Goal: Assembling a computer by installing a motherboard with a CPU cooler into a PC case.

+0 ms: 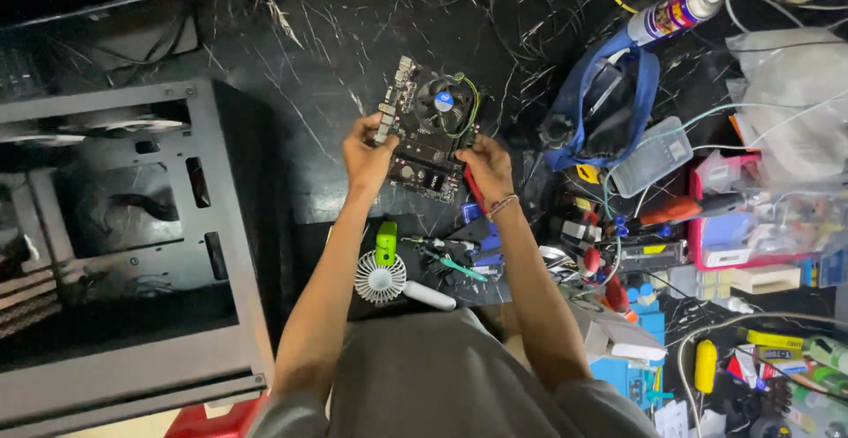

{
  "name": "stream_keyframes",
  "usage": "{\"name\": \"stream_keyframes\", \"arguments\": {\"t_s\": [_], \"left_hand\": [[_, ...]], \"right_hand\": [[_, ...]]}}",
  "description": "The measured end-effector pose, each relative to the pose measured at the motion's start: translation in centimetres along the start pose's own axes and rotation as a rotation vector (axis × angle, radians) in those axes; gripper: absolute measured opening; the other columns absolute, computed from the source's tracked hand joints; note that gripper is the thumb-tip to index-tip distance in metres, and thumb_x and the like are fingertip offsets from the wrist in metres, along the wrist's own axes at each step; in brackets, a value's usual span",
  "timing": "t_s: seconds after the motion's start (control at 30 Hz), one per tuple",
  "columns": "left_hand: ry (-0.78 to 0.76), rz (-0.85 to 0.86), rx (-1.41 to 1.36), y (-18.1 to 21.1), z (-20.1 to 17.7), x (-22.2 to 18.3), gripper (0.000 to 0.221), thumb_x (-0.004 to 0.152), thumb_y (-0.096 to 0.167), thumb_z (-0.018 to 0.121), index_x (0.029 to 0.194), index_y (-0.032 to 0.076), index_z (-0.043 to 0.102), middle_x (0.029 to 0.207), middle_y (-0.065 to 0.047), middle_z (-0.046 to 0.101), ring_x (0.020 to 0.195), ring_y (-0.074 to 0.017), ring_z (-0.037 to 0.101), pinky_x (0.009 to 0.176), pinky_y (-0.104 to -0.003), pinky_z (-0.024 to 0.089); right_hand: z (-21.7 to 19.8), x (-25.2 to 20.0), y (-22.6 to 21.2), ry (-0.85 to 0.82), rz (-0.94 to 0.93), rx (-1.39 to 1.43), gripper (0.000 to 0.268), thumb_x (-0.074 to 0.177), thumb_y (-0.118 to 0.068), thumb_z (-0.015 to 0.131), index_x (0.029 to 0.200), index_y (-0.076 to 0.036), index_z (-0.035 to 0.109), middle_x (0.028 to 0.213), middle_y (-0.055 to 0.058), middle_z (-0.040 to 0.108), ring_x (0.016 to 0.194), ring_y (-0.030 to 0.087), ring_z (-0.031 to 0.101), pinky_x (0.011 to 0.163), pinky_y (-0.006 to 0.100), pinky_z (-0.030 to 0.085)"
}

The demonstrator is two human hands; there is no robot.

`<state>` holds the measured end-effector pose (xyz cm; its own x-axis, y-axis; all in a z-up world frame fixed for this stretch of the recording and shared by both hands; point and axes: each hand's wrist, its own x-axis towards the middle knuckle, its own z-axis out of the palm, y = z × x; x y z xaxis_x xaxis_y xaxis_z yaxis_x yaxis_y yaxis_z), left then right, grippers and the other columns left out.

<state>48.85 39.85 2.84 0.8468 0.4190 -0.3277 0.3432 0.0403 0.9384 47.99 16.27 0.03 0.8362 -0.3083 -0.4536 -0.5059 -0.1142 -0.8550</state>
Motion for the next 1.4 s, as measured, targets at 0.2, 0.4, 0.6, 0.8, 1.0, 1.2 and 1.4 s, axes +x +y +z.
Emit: {"name": "stream_keyframes", "arguments": {"t_s": [0.2, 0.4, 0.6, 0.8, 1.0, 1.2, 1.4], "left_hand": [[-0.041, -0.077, 0.083, -1.3, 0.8, 0.4, 0.047, 0.079, 0.004, 0.084, 0.125, 0.011, 0.077, 0.108, -0.002, 0.071, 0.100, -0.0105, 0.061, 0.087, -0.024, 0.053], [-0.049, -0.107, 0.154, -2.9, 1.5, 0.3, 0.048, 0.080, 0.007, 0.086, 0.127, 0.014, 0.076, 0.112, -0.004, 0.069, 0.106, -0.0139, 0.063, 0.094, -0.029, 0.055], [-0.081, -0.046, 0.302, -4.8, 0.8, 0.8, 0.050, 0.081, 0.017, 0.088, 0.129, 0.019, 0.077, 0.119, -0.006, 0.073, 0.111, -0.0228, 0.071, 0.097, -0.037, 0.059], [-0.143, 0.106, 0.418, -1.6, -0.6, -0.6, 0.056, 0.083, 0.015, 0.086, 0.136, 0.005, 0.070, 0.125, -0.023, 0.071, 0.119, -0.0442, 0.070, 0.100, -0.050, 0.060], [-0.150, 0.433, 0.438, 2.5, -1.9, -5.0, 0.012, 0.097, 0.017, 0.082, 0.105, 0.009, 0.080, 0.123, -0.016, 0.068, 0.114, -0.0399, 0.071, 0.099, -0.048, 0.058], [-0.212, 0.602, 0.294, 4.6, -2.5, -11.4, 0.006, 0.096, 0.012, 0.077, 0.091, 0.016, 0.075, 0.118, -0.003, 0.074, 0.105, -0.0278, 0.075, 0.094, -0.039, 0.056], [-0.361, 0.605, 0.090, 5.3, -6.3, -20.6, 0.011, 0.102, 0.012, 0.069, 0.109, 0.015, 0.077, 0.087, -0.008, 0.074, 0.073, -0.0277, 0.072, 0.066, -0.033, 0.056]], "right_hand": [[-0.6, 2.2, 2.3, -0.003, 0.062, -0.140, 0.056, 0.071, -0.021, 0.095, 0.124, -0.010, 0.078, 0.112, 0.008, 0.074, 0.096, 0.016, 0.076, 0.082, 0.032, 0.063], [-0.7, 1.7, 2.1, -0.015, 0.088, -0.197, 0.057, 0.073, -0.024, 0.092, 0.127, -0.009, 0.077, 0.110, 0.009, 0.077, 0.093, 0.016, 0.078, 0.082, 0.033, 0.063], [-1.2, 1.4, 2.0, -0.010, -0.009, -0.265, 0.068, 0.072, -0.029, 0.097, 0.131, -0.002, 0.075, 0.116, 0.017, 0.076, 0.094, 0.022, 0.078, 0.086, 0.037, 0.062], [-0.7, -2.8, 0.0, 0.158, -0.206, -0.149, 0.036, 0.098, -0.040, 0.081, 0.114, -0.008, 0.075, 0.096, 0.010, 0.075, 0.085, 0.022, 0.075, 0.075, 0.038, 0.061], [-0.9, -7.1, 0.1, -0.054, -0.216, 0.064, 0.015, 0.100, -0.019, 0.061, 0.096, -0.008, 0.071, 0.081, 0.009, 0.075, 0.066, 0.015, 0.069, 0.060, 0.028, 0.061], [-2.4, -11.6, 3.8, -0.098, -0.465, -0.272, 0.018, 0.091, -0.008, 0.078, 0.106, -0.018, 0.076, 0.088, 0.002, 0.081, 0.073, 0.020, 0.075, 0.065, 0.032, 0.058], [-4.3, -18.4, 8.4, -0.088, -0.510, -0.427, 0.018, 0.091, -0.013, 0.073, 0.105, -0.022, 0.080, 0.090, 0.005, 0.080, 0.083, 0.031, 0.077, 0.075, 0.042, 0.060]]}}
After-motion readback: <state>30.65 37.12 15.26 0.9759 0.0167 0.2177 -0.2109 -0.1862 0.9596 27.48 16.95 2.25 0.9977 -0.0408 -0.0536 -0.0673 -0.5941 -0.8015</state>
